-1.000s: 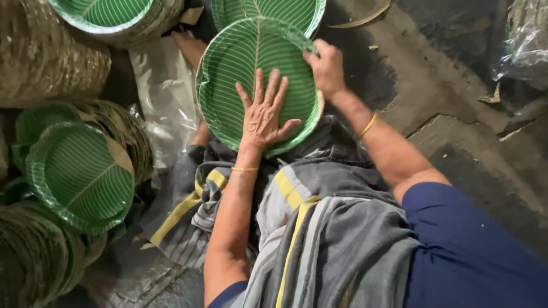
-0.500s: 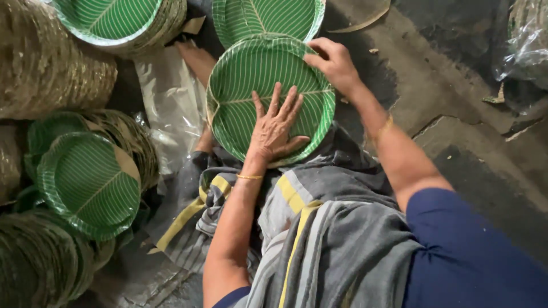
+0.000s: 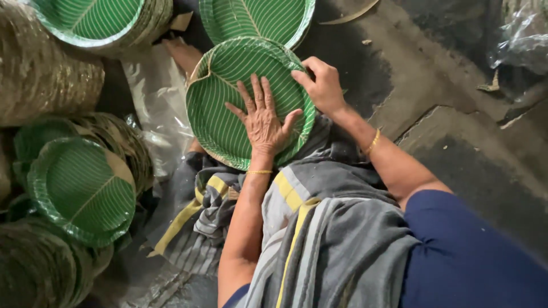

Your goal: The person organizes and stacks green paper plates with a leaf pattern by hand, then places a stack into a clear plastic bag.

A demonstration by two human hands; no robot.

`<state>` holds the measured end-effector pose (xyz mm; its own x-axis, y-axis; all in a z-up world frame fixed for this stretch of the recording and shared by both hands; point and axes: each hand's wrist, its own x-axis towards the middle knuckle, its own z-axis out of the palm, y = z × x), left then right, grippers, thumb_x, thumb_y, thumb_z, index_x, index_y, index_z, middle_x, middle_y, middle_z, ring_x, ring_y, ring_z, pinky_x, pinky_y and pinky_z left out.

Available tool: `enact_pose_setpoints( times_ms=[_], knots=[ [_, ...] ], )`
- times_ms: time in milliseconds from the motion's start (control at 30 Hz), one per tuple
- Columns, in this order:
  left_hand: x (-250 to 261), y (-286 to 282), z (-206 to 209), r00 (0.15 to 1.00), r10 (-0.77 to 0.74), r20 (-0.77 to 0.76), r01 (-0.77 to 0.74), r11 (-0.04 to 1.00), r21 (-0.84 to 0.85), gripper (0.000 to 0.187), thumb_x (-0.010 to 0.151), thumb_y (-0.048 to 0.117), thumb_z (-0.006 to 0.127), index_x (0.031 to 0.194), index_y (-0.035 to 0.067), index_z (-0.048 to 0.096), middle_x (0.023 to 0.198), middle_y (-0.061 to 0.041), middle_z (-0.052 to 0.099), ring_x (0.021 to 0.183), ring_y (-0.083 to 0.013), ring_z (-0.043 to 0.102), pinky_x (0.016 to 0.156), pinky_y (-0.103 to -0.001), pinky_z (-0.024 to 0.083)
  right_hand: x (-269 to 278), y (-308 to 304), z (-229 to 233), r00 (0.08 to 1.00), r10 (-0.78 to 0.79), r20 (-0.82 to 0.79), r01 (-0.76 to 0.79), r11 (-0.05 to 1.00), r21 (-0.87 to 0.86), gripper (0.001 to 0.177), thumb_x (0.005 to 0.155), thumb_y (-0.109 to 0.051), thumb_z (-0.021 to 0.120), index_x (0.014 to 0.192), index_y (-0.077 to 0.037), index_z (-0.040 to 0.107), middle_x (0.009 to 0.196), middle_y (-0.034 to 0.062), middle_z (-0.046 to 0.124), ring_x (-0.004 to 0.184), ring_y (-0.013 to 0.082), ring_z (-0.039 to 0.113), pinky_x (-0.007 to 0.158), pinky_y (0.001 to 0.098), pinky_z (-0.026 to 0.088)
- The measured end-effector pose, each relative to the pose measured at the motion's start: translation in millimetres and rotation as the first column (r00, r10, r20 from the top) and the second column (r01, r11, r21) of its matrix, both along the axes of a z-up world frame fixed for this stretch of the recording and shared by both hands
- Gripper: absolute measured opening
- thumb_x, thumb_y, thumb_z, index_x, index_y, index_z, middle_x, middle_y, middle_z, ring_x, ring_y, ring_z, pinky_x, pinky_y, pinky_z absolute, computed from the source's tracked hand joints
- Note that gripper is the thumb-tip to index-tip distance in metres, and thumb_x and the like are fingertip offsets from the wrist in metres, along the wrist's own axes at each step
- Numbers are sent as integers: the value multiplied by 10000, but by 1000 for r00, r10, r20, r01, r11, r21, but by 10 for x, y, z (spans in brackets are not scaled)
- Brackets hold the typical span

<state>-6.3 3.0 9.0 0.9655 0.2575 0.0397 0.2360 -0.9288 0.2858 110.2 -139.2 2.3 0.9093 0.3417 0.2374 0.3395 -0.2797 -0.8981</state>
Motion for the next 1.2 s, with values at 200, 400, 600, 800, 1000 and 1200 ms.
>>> enact_pose_setpoints(
  times_ms=[200, 400, 600, 800, 1000, 1200],
  knots=[
    [14, 42, 5, 999, 16, 28, -16, 1000, 16, 1149, 848, 820, 518, 1638, 38, 231, 1728, -130, 130, 1585, -423, -26, 1159, -761, -120, 198, 187, -55, 953, 54, 299, -30, 996, -84, 225, 919, -127, 772, 1071, -3, 662, 983, 189, 696, 903, 398, 681, 770, 441, 543],
    [0, 20, -34, 1000, -4, 21, 3, 999, 35, 1138, 856, 822, 504, 1634, 36, 234, 1728, -137, 134, 1586, -428, -20, 1158, -762, -118, 106, 208, 22, 938, 2, 347, 24, 997, -70, 296, 926, -29, 714, 1213, -9, 644, 1122, 176, 675, 991, 388, 681, 837, 430, 564],
    [5, 13, -14, 999, 11, 40, -12, 999, 39, 1142, 860, 822, 493, 1636, 30, 220, 1724, -156, 128, 1583, -433, -19, 1155, -767, -106, 117, 289, 222, 882, 138, 451, -19, 966, -258, 485, 824, -43, 792, 1285, 2, 648, 1233, 168, 561, 944, 317, 652, 840, 405, 549],
    [1, 28, -31, 999, 26, 31, -28, 998, 54, 1143, 857, 821, 486, 1634, 29, 210, 1723, -154, 127, 1581, -435, -24, 1150, -776, -94, 233, 434, 140, 888, 105, 447, -24, 983, -183, 372, 761, -53, 818, 1079, -3, 632, 1219, 146, 556, 1060, 339, 643, 894, 401, 544],
    [-11, 30, -69, 998, 10, 58, -13, 998, 56, 1129, 864, 819, 486, 1641, 45, 217, 1728, -140, 126, 1588, -424, -19, 1158, -772, -99, 459, 289, 114, 933, 232, 276, -219, 973, -77, 185, 800, 26, 713, 939, 8, 592, 1060, 149, 612, 936, 310, 660, 803, 377, 532],
    [-26, 98, -69, 997, -52, 55, 51, 999, 14, 1125, 856, 816, 500, 1640, 59, 221, 1734, -117, 136, 1601, -390, -3, 1173, -762, -103, 235, 222, -33, 996, 81, -25, -76, 986, 148, 306, 895, -15, 611, 1198, -8, 571, 1035, 130, 632, 863, 239, 672, 774, 334, 535]
  ],
)
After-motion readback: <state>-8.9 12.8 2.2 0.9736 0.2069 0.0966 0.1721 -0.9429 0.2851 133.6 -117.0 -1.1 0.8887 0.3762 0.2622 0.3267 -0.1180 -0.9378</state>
